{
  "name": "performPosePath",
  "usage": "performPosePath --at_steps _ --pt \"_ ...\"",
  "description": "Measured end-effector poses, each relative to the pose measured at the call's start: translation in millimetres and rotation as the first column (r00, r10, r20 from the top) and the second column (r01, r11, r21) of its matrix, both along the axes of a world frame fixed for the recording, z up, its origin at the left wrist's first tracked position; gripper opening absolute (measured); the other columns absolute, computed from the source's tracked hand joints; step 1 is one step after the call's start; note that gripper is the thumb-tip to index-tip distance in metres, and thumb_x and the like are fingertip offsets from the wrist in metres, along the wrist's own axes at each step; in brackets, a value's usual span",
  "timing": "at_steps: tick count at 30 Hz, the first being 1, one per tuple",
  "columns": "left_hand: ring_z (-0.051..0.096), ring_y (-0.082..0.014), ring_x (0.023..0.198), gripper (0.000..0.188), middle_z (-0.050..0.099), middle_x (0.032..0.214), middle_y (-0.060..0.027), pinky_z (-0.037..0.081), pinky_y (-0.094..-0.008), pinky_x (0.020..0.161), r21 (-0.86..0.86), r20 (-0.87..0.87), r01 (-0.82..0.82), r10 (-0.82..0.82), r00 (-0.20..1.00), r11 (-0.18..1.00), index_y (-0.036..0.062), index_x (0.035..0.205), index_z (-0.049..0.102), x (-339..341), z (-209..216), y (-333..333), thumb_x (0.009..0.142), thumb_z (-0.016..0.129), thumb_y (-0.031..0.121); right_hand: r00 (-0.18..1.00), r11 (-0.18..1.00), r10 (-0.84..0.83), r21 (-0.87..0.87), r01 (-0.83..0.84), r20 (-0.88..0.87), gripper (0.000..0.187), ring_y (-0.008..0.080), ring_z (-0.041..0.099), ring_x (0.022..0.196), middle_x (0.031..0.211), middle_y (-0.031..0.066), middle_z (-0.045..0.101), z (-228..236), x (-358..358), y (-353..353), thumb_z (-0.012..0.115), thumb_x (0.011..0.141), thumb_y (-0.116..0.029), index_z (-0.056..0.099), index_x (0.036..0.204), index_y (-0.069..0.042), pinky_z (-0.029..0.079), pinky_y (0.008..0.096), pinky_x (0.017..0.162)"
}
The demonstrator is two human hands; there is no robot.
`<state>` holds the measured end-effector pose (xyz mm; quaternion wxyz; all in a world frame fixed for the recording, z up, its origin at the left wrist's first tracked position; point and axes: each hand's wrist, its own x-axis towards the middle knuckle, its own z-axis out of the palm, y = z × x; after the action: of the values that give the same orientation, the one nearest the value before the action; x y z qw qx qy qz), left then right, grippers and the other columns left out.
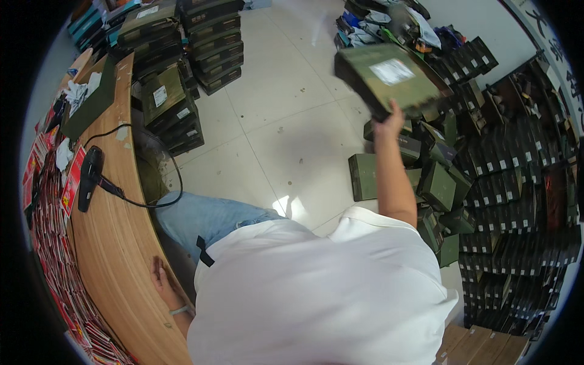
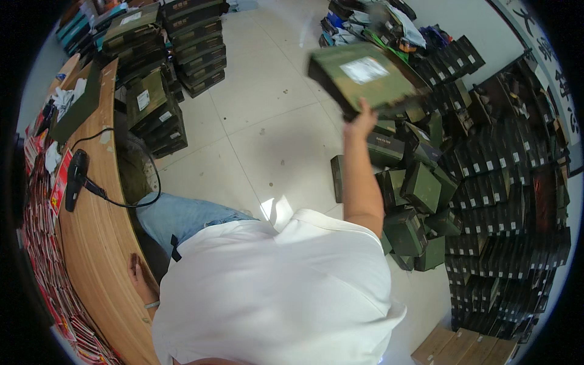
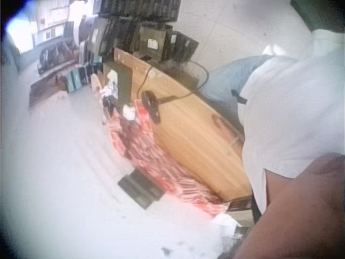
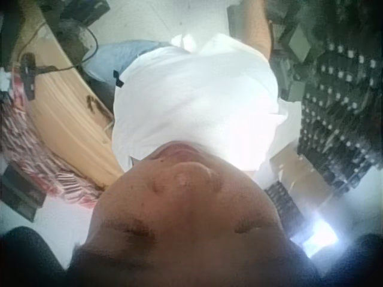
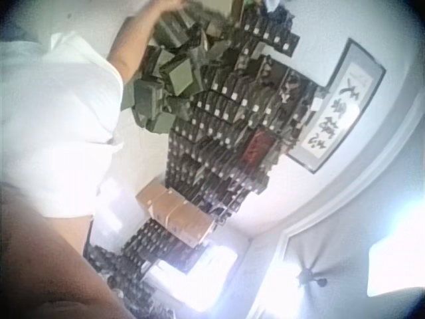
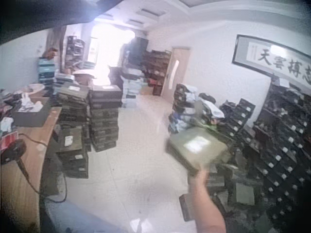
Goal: The person places a black plastic-wrapped item into a green shoebox, covers it with tissue paper, and closes the box. They then use a hair dryer to heat a label on the box, peel off a backing, and stack the finished box with others. The person repeats the process with additional boxes, moving them between the table and a nearby stack.
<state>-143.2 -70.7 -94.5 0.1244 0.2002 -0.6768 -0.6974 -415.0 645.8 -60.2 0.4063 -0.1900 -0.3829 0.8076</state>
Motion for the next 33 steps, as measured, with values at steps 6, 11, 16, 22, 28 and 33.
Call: performPosePath --at_steps 6,11,16,22,28,33 --pt "0.037 -0.0239 0.134 0.045 0.041 0.144 -0.0127 0.023 -0.0352 0.114 -0.046 0.027 -0.038 0.04 0.999 0.998 0.0017 0.14 0.037 19 3 -7 0.099 0.042 0.021 0.557 0.76 -0.473 -0.003 0.65 0.683 0.105 0.0424 0.034 0.133 0.157 0.0166 0.002 55 87 7 0.058 0.077 -0.068 -0.001 0.152 -0.025 0.034 0.0607 0.101" --pt "0.038 -0.0235 0.134 0.045 0.041 0.144 -0.0128 0.026 -0.0354 0.113 -0.061 0.029 0.006 -0.005 1.0 0.998 0.0006 0.139 0.038 28 12 -7 0.099 0.044 0.019 -0.087 0.705 -0.601 0.578 0.41 0.794 0.064 0.0486 0.048 0.115 0.135 0.0296 0.037 -126 125 52 0.058 0.081 -0.035 0.038 0.131 0.0 0.041 0.0542 0.095" --pt "0.045 -0.0212 0.127 0.04 0.048 0.137 -0.0103 0.032 -0.0341 0.108 0.031 0.066 -0.052 0.05 0.997 0.998 0.0026 0.136 0.044 15 2 4 0.098 0.047 0.016 0.146 0.672 -0.366 0.37 -0.641 0.919 0.028 0.0337 0.066 0.087 0.101 0.0219 0.066 -277 83 -18 0.06 0.087 -0.021 0.065 0.101 0.003 0.053 0.0415 0.073" --pt "0.041 -0.0301 0.131 0.039 0.044 0.14 -0.0186 0.033 -0.0372 0.107 -0.529 0.097 -0.132 0.214 0.972 0.838 0.0038 0.129 0.051 37 2 26 0.091 0.055 0.01 0.483 -0.002 -0.032 0.484 -0.875 0.875 0.034 0.0275 0.066 0.084 0.086 0.0157 0.069 -190 -91 -281 0.057 0.09 -0.033 0.067 0.096 -0.001 0.05 0.0362 0.076" --pt "0.039 -0.034 0.132 0.042 0.038 0.142 -0.0229 0.034 -0.0393 0.107 -0.573 0.2 -0.323 0.511 0.836 0.753 0.0038 0.132 0.047 72 -24 59 0.091 0.054 0.009 0.54 -0.116 0.465 0.653 -0.749 0.702 0.039 0.0222 0.064 0.085 0.092 0.0129 0.068 -107 -153 -512 0.058 0.092 -0.036 0.063 0.105 0.0 0.048 0.0326 0.078" --pt "0.034 -0.033 0.135 0.047 0.032 0.146 -0.022 0.03 -0.0392 0.109 -0.559 0.093 -0.49 0.638 0.764 0.668 0.0026 0.137 0.04 118 -50 67 0.092 0.051 0.007 0.428 0.037 0.798 0.675 -0.737 0.424 0.024 0.0146 0.056 0.072 0.077 0.0084 0.059 -73 -109 -653 0.057 0.094 -0.022 0.061 0.104 -0.001 0.046 0.0279 0.068"
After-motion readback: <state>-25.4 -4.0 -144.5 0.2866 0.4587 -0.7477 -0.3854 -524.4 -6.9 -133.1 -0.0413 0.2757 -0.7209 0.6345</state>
